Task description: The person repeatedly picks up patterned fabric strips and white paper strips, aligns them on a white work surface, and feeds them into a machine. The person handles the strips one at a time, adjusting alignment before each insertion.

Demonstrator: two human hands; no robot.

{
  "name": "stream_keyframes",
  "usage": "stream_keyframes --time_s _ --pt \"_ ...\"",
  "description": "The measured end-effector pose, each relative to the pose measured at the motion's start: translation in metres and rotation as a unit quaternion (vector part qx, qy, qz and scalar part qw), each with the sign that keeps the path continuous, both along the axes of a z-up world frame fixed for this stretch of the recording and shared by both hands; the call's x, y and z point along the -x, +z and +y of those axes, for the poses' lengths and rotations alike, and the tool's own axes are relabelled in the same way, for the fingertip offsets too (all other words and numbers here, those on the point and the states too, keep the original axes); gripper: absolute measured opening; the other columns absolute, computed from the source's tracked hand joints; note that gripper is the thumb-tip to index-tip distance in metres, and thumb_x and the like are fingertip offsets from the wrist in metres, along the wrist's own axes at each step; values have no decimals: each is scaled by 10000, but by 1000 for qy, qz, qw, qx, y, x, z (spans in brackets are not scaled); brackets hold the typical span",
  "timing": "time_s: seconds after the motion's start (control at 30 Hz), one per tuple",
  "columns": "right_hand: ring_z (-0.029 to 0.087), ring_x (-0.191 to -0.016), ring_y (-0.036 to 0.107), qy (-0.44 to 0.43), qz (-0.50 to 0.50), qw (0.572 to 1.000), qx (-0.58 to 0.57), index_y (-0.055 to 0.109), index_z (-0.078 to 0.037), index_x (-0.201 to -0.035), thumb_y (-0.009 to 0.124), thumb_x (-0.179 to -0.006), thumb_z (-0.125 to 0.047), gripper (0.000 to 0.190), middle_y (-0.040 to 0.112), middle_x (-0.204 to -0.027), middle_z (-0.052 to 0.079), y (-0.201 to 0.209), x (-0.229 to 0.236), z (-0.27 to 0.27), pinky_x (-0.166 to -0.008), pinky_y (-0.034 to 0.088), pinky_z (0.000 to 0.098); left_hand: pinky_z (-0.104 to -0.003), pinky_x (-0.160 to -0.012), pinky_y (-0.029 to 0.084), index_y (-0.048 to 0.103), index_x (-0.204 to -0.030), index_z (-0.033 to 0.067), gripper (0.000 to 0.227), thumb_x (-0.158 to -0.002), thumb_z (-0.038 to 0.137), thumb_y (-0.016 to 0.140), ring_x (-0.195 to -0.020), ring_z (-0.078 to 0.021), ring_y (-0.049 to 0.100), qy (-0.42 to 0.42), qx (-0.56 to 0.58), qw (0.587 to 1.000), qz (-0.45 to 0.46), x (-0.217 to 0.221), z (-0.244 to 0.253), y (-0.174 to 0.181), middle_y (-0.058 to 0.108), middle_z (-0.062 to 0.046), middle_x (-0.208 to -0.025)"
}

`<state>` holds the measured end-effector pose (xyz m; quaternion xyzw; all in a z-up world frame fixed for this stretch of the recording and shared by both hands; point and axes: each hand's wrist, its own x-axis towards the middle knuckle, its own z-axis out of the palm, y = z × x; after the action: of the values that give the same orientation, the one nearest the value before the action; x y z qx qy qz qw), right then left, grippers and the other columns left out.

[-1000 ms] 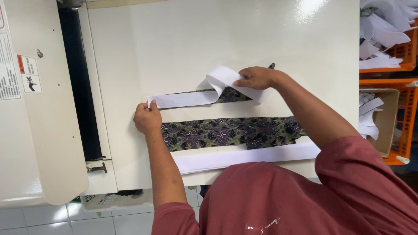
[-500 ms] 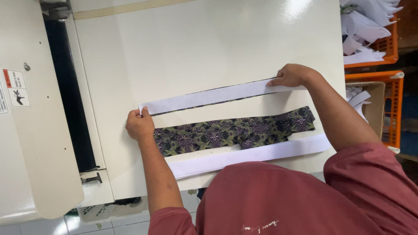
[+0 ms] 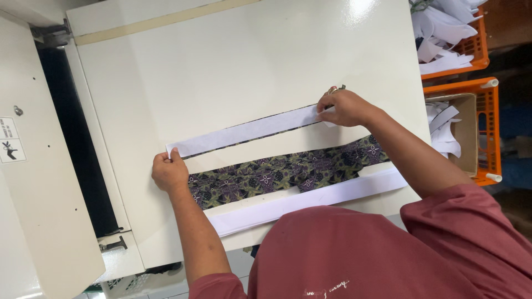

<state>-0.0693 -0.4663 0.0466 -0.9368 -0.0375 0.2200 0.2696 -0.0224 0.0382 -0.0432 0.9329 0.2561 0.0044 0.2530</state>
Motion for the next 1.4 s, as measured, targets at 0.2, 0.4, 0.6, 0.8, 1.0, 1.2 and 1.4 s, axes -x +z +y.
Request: stream_keyframes --time_s 0.2,0.4,0.6,0.8,1.0,1.2,1.4 --pt "302 -981 706 -71 42 991 102 725 -109 -1127 674 -941 -507 443 737 -1046 132 1 7 -18 -852 554 433 -406 -638 547 707 -908 97 266 -904 354 776 -710 -221 702 2 -2 1000 -7 0 2 -3 724 -22 -755" --pt "342 -997 697 -78 78 983 146 752 -188 -1170 537 -982 -585 489 745 -1051 152 -11 19 -62 -875 539 450 -406 -642 546 702 -935 108 265 -908 363 768 -702 -224 699 12 16 1000 14 -1 0 1 728 -26 -763" --pt "325 -984 725 -95 127 966 205 807 -188 -1128 504 -954 -551 504 786 -1053 117 -22 8 -77 -871 558 456 -420 -655 542 705 -934 101 283 -919 377 766 -714 -234 694 3 6 1000 19 -1 0 3 727 -39 -768" --pt "319 -955 745 -148 173 946 232 828 -119 -1077 638 -871 -673 621 786 -995 143 -18 4 -81 -851 586 431 -418 -664 540 695 -934 97 289 -922 379 761 -731 -234 694 -6 1 1000 16 -1 2 2 726 -38 -777" --pt "331 -920 709 -188 169 962 102 783 -57 -1091 622 -938 -699 679 778 -863 216 -16 16 -97 -839 531 417 -421 -663 536 690 -938 96 283 -934 372 754 -729 -236 694 -2 3 1000 23 -1 1 2 720 -40 -773" --pt "290 -784 726 -232 157 944 172 829 -20 -1011 751 -910 -520 516 778 -855 179 -10 15 -84 -770 562 372 -417 -663 532 688 -949 100 286 -933 378 754 -732 -227 690 1 3 999 32 -3 0 4 723 -35 -771" --pt "241 -793 708 -278 96 950 105 761 -33 -943 860 -809 -223 253 763 -891 125 -2 19 -89 -739 560 347 -412 -666 535 690 -949 99 277 -938 369 749 -729 -221 688 4 9 999 35 -1 -1 4 721 -33 -787"
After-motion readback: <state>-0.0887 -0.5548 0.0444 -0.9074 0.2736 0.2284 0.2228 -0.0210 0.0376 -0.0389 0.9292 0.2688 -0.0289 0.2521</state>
